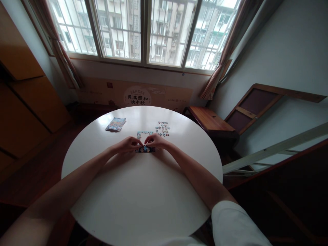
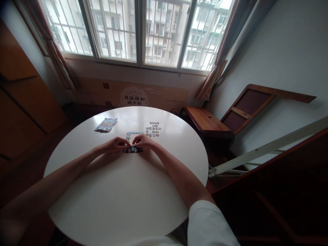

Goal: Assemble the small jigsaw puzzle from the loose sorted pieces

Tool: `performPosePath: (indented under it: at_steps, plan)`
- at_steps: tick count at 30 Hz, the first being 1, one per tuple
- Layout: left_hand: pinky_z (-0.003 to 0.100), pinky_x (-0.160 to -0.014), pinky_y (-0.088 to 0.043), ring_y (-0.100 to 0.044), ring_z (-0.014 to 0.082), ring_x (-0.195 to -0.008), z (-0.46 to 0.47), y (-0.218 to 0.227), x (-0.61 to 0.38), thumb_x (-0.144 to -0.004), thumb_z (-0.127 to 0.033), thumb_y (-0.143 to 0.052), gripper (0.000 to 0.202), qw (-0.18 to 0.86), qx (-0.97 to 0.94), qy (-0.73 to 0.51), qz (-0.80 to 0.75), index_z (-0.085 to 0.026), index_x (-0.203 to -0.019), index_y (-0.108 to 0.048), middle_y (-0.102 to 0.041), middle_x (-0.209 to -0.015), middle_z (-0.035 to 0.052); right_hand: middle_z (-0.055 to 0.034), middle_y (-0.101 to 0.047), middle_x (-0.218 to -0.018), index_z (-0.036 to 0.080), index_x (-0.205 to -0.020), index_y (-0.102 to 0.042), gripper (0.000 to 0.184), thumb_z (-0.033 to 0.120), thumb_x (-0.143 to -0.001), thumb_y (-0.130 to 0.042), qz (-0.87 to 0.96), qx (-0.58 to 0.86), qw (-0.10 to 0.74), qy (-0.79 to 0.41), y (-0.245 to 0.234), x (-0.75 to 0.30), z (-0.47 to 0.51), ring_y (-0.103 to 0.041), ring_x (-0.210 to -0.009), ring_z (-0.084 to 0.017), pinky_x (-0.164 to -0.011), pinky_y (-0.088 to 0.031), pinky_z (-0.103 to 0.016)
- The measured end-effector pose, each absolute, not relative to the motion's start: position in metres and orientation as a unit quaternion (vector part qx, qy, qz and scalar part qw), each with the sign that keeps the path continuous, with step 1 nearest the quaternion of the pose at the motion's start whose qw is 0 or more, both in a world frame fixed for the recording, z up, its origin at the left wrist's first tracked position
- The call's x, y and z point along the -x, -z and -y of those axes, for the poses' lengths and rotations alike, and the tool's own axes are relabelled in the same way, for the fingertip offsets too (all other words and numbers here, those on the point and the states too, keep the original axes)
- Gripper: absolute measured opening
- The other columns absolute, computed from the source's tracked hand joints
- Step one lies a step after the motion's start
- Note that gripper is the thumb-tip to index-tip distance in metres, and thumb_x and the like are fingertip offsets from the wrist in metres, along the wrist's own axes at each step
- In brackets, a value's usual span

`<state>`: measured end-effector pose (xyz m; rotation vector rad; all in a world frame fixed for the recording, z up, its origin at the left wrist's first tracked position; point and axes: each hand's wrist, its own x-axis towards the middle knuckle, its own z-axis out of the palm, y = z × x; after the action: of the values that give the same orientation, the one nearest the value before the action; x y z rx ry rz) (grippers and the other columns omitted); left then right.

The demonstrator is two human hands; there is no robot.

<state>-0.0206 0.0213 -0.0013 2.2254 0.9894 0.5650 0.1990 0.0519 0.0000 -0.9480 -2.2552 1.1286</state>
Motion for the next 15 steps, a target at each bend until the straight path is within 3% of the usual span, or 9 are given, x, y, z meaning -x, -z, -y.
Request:
performPosePath:
  at_steps: [15]
  plan:
    - [0.018, -0.046, -0.023, -0.031, 0.0059, -0.049, -0.0206, -0.0014, 0.0198, -0.083, -0.044, -0.055, 0.037, 0.310, -0.848, -0.218, -0.370, -0.012, -0.091, -0.072, -0.039, -0.053, -0.0048, 0.0042, -0.048, -0.055, 0.009, -0.078, -0.071, 0.013, 0.014, -0.068, -0.065, 0.821, 0.345, 0.220, -0.398, -0.0055, -0.1981, -0.0470, -0.042, -0.054, -0.007, -0.051, -0.029, -0.019]
